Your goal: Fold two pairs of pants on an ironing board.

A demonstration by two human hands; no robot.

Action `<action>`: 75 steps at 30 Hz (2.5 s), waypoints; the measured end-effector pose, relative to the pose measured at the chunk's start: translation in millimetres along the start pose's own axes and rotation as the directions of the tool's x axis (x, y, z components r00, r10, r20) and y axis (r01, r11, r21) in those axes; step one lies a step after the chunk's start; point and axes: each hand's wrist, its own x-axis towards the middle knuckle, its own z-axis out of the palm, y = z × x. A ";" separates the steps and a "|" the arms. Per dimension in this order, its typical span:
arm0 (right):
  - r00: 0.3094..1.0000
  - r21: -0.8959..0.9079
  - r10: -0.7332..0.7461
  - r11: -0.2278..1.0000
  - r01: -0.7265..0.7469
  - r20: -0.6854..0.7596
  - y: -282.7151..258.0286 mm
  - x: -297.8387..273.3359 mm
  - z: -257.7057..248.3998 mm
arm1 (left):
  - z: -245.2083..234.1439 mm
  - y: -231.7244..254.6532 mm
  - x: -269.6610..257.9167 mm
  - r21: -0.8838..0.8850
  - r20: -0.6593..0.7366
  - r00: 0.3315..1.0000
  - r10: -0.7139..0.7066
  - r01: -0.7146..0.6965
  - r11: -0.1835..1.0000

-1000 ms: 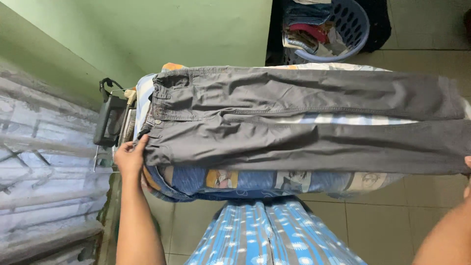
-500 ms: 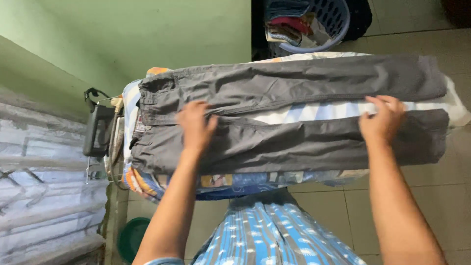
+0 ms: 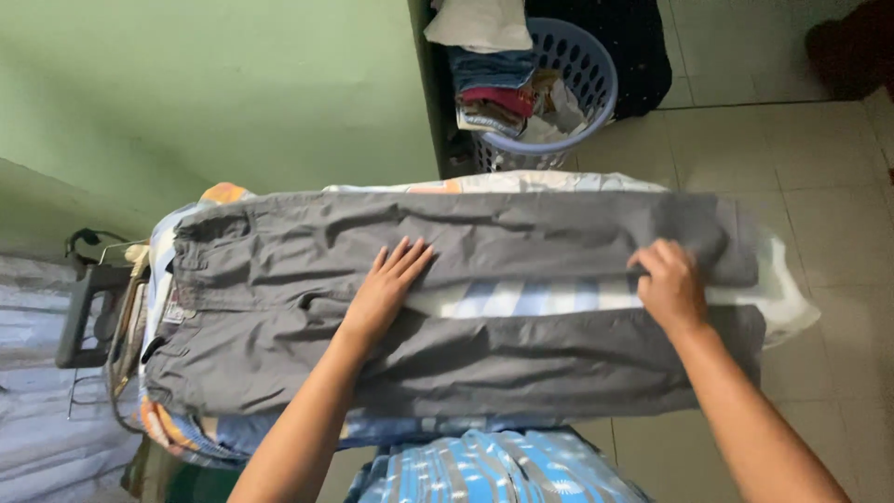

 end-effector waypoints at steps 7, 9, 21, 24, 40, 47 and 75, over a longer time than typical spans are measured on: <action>0.735 0.183 0.240 0.877 -0.445 0.634 14.0 74.1 3.8 | -5.8 48.9 5.9 -0.009 0.111 0.977 -0.183 0.185 0.983; 0.753 0.271 0.237 0.832 -0.483 0.614 -7.8 107.8 28.5 | 2.9 67.6 24.8 -0.027 0.056 0.989 -0.136 0.138 0.990; 0.995 0.179 0.054 0.981 -0.068 0.081 -106.5 136.1 92.7 | 56.8 87.1 64.0 -0.415 0.096 0.995 -0.012 0.051 0.909; 0.989 0.474 -0.135 0.867 0.151 -0.067 -114.1 86.2 71.6 | 95.8 57.6 75.7 -0.574 0.227 0.948 -0.225 0.317 0.755; 0.961 0.173 0.259 0.946 -0.273 0.101 -44.3 47.7 32.6 | 37.9 60.4 67.9 -0.019 -0.254 0.874 -0.413 0.423 0.906; 0.977 -0.046 0.144 0.989 -0.139 0.155 19.1 26.0 12.4 | 42.4 59.2 67.0 -0.070 -0.242 0.862 -0.445 0.442 0.894; 0.758 0.633 -0.631 0.657 0.410 0.163 -343.7 152.3 142.0 | -40.6 -26.7 -102.2 -0.257 -0.116 0.913 -0.392 0.353 0.900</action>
